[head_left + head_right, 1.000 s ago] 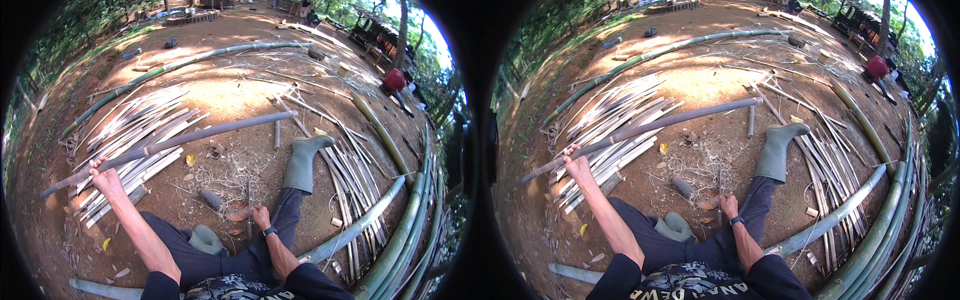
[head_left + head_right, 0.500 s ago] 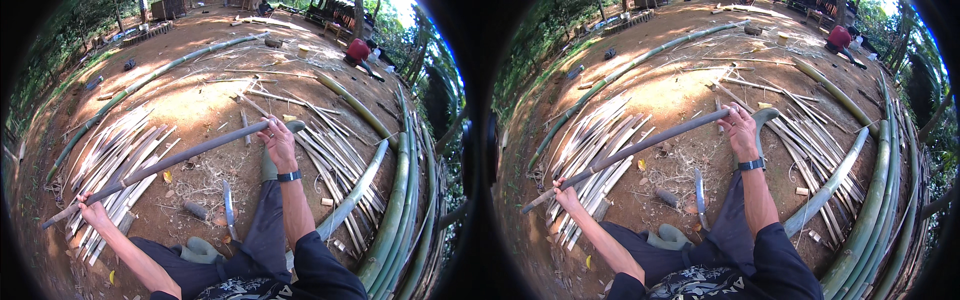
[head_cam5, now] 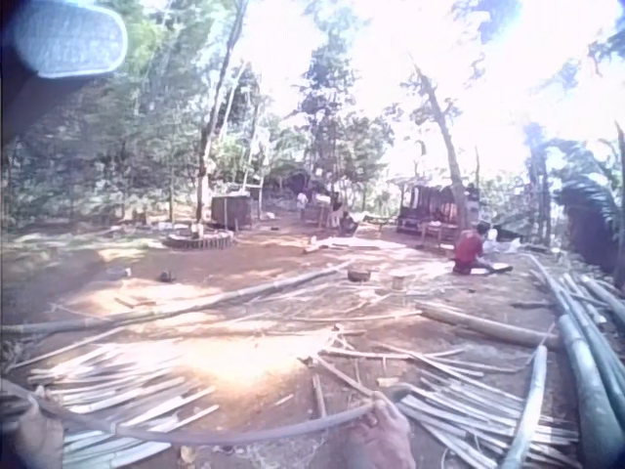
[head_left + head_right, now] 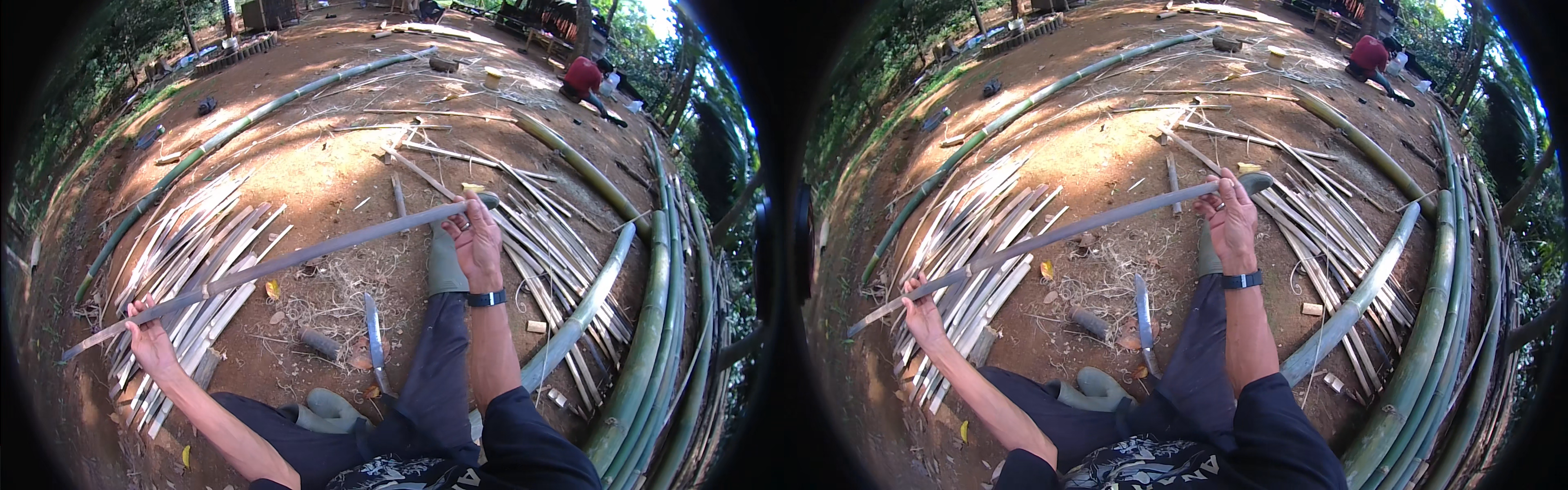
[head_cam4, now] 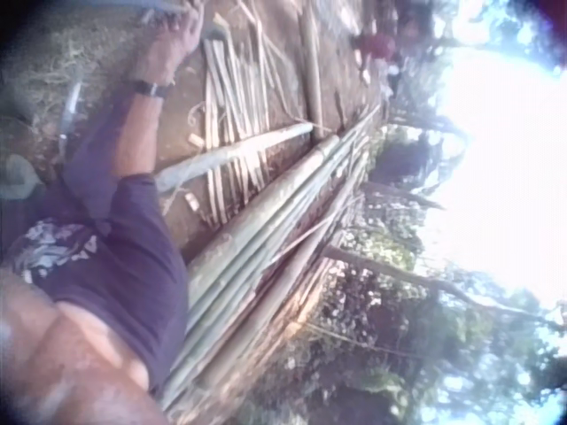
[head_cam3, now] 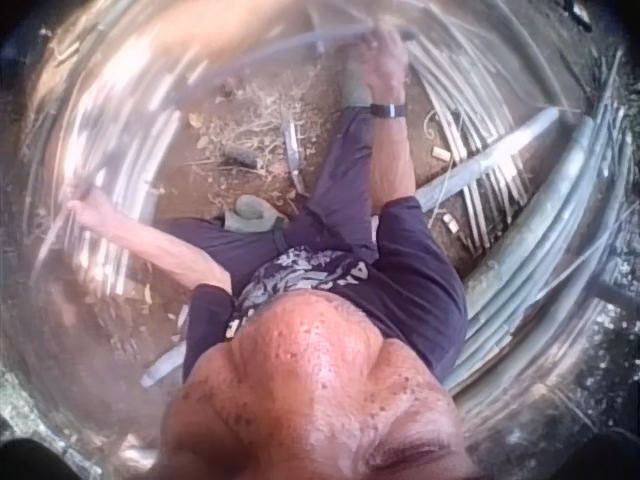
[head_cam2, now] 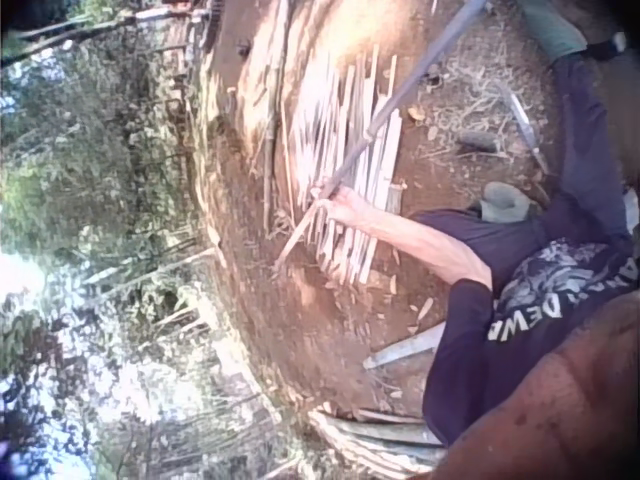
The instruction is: The person sits on the ground and uses a large knife to shave and smooth thin strips of bamboo. They repeatedly scrape the surface of the strips to remove rough edges and thin the material, occasionally inspecting the strips before placing them on a pile.
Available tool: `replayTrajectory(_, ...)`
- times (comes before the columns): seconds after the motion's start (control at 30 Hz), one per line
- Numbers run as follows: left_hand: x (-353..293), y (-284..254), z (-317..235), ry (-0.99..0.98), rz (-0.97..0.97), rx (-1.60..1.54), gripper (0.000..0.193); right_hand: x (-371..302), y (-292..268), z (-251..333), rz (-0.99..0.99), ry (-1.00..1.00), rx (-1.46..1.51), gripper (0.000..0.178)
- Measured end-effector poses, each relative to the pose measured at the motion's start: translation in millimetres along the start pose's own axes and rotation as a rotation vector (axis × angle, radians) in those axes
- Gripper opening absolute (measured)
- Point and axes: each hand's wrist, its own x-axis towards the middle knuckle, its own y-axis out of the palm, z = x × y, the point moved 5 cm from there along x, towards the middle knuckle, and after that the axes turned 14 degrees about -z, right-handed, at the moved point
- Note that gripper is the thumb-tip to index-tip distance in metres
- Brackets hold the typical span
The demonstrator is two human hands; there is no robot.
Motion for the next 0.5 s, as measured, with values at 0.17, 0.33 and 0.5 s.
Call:
replayTrajectory(0.17, -8.4, 5.7, 14.2, -0.004, -0.16, 0.051, 0.025, 6.5, -8.6, 15.5, 0.105, -0.041, 0.018, 0.019)
replayTrajectory(0.33, -13.9, 4.7, 9.7, 0.125, -0.283, 0.158, 0.02, 4.3, -4.7, 11.1, 0.067, -0.042, 0.016, 0.021)
replayTrajectory(0.5, -11.4, -11.3, 10.2, 0.13, -0.293, 0.229, 0.024, 8.0, -14.2, 18.7, 0.06, -0.013, 0.035, 0.031)
